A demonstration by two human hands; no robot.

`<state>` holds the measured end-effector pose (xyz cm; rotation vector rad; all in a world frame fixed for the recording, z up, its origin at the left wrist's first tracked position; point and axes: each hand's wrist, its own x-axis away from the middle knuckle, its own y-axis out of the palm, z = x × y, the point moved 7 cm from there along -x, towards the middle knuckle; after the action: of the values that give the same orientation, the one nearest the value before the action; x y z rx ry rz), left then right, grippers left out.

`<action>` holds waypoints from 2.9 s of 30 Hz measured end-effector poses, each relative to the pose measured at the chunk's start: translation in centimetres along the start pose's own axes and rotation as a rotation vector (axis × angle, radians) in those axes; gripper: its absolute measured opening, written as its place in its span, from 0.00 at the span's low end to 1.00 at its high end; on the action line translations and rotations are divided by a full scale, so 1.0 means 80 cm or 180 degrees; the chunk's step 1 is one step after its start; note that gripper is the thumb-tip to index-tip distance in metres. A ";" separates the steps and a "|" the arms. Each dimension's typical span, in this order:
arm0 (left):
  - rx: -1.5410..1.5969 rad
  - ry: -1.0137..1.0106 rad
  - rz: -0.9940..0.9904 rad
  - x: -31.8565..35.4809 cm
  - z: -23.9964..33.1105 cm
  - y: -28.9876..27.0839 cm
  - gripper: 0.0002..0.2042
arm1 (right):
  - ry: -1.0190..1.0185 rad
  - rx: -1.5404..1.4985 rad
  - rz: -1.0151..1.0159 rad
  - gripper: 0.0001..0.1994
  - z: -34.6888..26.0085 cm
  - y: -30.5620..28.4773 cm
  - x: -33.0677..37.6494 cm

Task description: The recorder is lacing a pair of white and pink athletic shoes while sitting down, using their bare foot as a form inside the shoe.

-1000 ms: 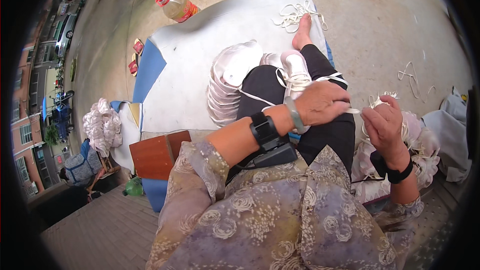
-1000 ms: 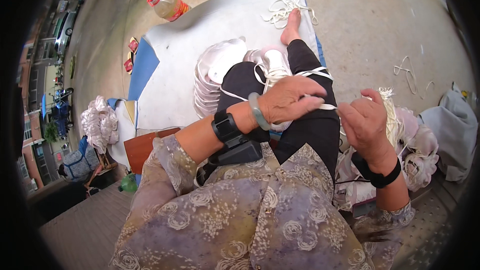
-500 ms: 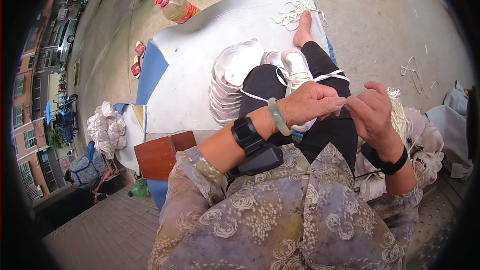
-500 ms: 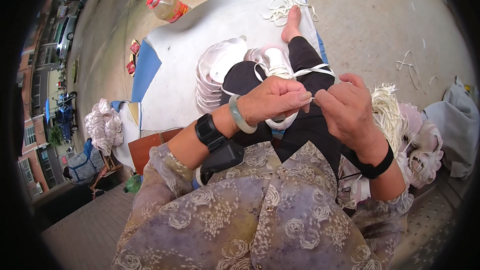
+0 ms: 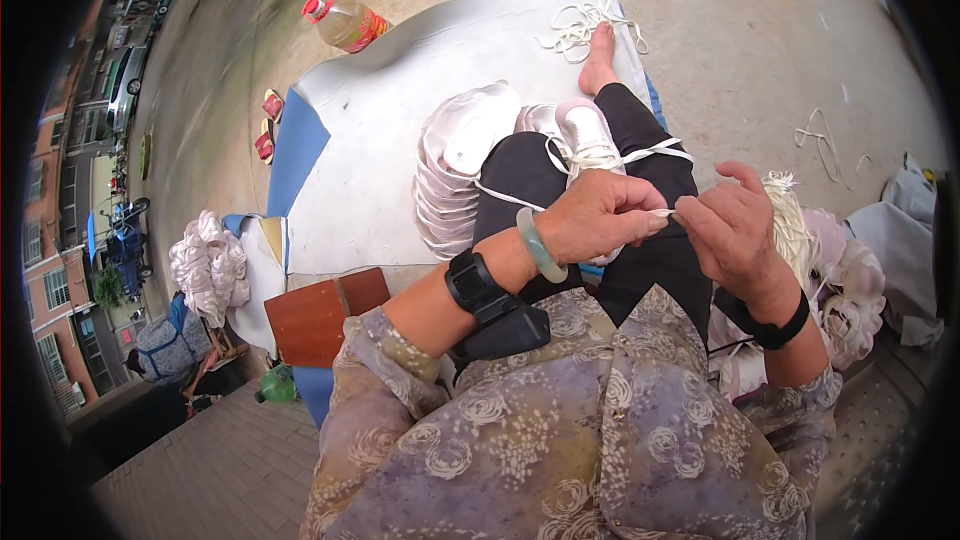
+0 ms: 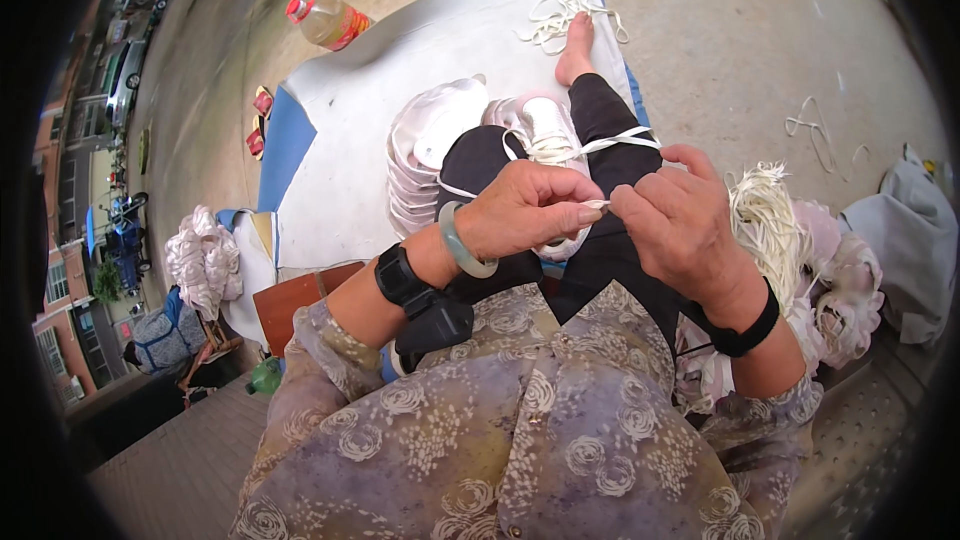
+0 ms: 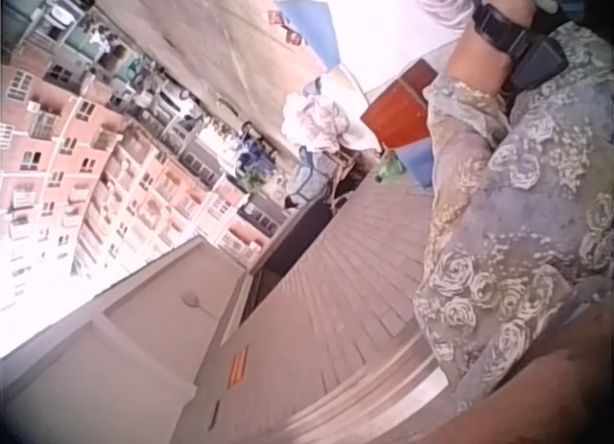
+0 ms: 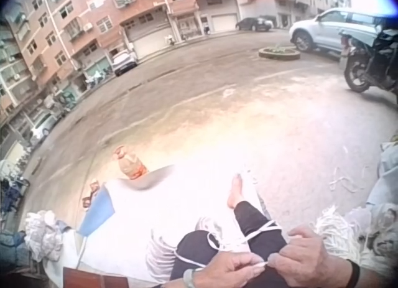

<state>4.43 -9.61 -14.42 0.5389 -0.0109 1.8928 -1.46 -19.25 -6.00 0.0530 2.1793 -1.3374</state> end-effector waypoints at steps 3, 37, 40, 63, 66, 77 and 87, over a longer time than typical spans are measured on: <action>-0.0298 0.0154 0.0072 0.006 0.001 -0.013 0.06 | 0.0078 -0.0182 0.0000 0.08 0.001 0.007 0.000; -0.4564 0.0769 0.1616 -0.012 -0.076 -0.072 0.07 | 0.1081 -0.1073 -0.0771 0.14 0.075 0.185 0.045; -0.4632 0.0776 0.1596 -0.013 -0.080 -0.072 0.08 | 0.1061 -0.1042 -0.0734 0.14 0.074 0.184 0.044; -0.3905 0.0426 0.1122 -0.032 -0.089 -0.090 0.07 | 0.1396 -0.1207 -0.0902 0.13 0.085 0.200 0.044; -0.3908 0.0318 0.1121 -0.036 -0.091 -0.087 0.07 | 0.1417 -0.1160 -0.0887 0.12 0.083 0.203 0.043; -0.2888 0.0384 0.1760 -0.047 -0.102 -0.090 0.06 | 0.1882 -0.1136 -0.0845 0.06 0.099 0.213 0.045; -0.3047 0.0022 0.1504 -0.050 -0.108 -0.090 0.05 | 0.2339 -0.0715 -0.1512 0.05 0.102 0.228 0.036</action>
<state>8.85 -8.06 -25.44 -0.1517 -1.0596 2.0560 5.64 -17.66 -24.85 -0.0790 3.1026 -1.4591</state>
